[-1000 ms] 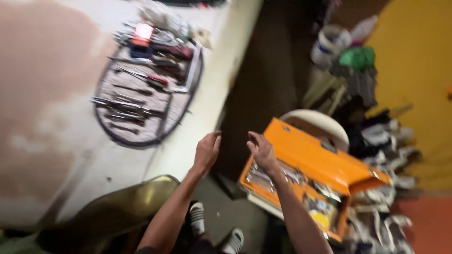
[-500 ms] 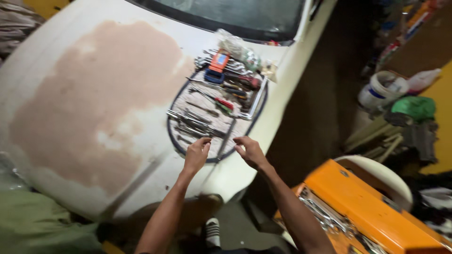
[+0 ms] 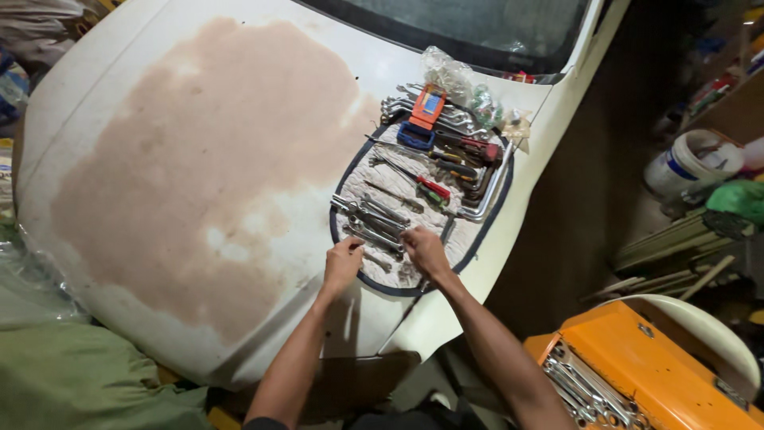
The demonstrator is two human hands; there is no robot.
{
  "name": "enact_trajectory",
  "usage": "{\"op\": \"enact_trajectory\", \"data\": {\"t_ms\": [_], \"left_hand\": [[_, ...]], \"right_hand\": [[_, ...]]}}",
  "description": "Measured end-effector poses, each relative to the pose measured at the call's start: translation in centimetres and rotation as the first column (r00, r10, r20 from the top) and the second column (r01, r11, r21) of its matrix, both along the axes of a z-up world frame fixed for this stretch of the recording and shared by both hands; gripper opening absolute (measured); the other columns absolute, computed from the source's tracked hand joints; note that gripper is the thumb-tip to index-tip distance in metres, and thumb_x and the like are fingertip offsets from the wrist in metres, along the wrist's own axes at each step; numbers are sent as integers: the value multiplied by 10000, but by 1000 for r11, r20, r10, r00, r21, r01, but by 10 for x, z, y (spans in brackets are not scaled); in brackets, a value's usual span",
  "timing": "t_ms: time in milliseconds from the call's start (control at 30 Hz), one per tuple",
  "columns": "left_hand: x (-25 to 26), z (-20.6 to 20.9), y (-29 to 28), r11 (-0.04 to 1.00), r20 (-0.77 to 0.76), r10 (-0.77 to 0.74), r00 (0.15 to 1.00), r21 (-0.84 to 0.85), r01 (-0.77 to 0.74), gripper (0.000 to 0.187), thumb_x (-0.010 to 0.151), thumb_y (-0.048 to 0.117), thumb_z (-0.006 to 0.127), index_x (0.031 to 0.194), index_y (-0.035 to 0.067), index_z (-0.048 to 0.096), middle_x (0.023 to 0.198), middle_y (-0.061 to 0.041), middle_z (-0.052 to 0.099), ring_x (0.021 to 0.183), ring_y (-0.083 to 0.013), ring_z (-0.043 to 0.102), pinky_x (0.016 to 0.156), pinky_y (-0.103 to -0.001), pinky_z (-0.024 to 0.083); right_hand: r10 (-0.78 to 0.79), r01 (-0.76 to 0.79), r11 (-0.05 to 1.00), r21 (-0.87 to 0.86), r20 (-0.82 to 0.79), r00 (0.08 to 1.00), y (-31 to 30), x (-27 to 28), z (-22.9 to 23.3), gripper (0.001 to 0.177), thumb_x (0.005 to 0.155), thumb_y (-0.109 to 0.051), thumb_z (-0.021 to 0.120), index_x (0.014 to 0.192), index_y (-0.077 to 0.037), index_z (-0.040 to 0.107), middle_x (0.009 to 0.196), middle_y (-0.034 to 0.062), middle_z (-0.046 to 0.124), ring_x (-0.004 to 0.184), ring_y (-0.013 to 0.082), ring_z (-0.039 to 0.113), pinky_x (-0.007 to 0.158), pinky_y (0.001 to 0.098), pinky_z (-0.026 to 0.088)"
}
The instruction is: The person repeatedly picks up wrenches from a tool roll on a car hood and places them into an open orange toolbox, then returns to the roll to repeat the process. The hands handle multiple wrenches one at a time and arrange them inside the toolbox.
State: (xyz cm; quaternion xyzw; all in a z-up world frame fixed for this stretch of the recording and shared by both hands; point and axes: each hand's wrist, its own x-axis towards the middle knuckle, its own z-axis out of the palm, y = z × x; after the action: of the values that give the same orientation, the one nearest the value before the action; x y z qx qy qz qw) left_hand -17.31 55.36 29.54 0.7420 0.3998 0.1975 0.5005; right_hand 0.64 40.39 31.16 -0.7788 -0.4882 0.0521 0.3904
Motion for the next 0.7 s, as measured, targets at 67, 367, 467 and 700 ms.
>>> {"op": "enact_trajectory", "data": {"t_ms": [67, 367, 467, 700], "left_hand": [[3, 4, 4, 1000, 48, -2, 999, 18, 1, 308, 903, 200, 641, 1166, 69, 733, 988, -168, 784, 856, -266, 771, 788, -373, 599], [18, 13, 20, 992, 154, -99, 983, 96, 84, 300, 897, 204, 655, 1149, 67, 744, 918, -159, 783, 824, -245, 763, 778, -351, 582], [23, 7, 20, 995, 168, -96, 981, 50, 89, 292, 902, 200, 647, 1145, 69, 744, 894, -152, 785, 806, -225, 763, 765, -340, 585], [35, -8, 17, 990, 210, -124, 970, -42, 136, 285, 915, 170, 643, 1153, 39, 730, 899, -135, 788, 790, -187, 764, 745, -308, 589]], "right_hand": [[-57, 56, 998, 20, 87, 995, 13, 9, -4, 178, 845, -112, 728, 1015, -68, 762, 971, 167, 710, 886, 353, 693, 803, 434, 564], [-138, 158, 980, -123, 156, 978, 48, 47, -20, 118, 896, -116, 671, 982, -56, 724, 997, 199, 665, 957, 412, 648, 834, 498, 523], [-135, 148, 985, -93, 139, 981, 48, 48, -24, 110, 848, -110, 698, 926, -33, 686, 952, 205, 643, 924, 421, 630, 799, 510, 514], [-182, 165, 979, -121, -149, 972, 50, 54, -14, 177, 910, -147, 701, 1032, -22, 671, 979, 190, 720, 888, 327, 703, 807, 403, 544]]}}
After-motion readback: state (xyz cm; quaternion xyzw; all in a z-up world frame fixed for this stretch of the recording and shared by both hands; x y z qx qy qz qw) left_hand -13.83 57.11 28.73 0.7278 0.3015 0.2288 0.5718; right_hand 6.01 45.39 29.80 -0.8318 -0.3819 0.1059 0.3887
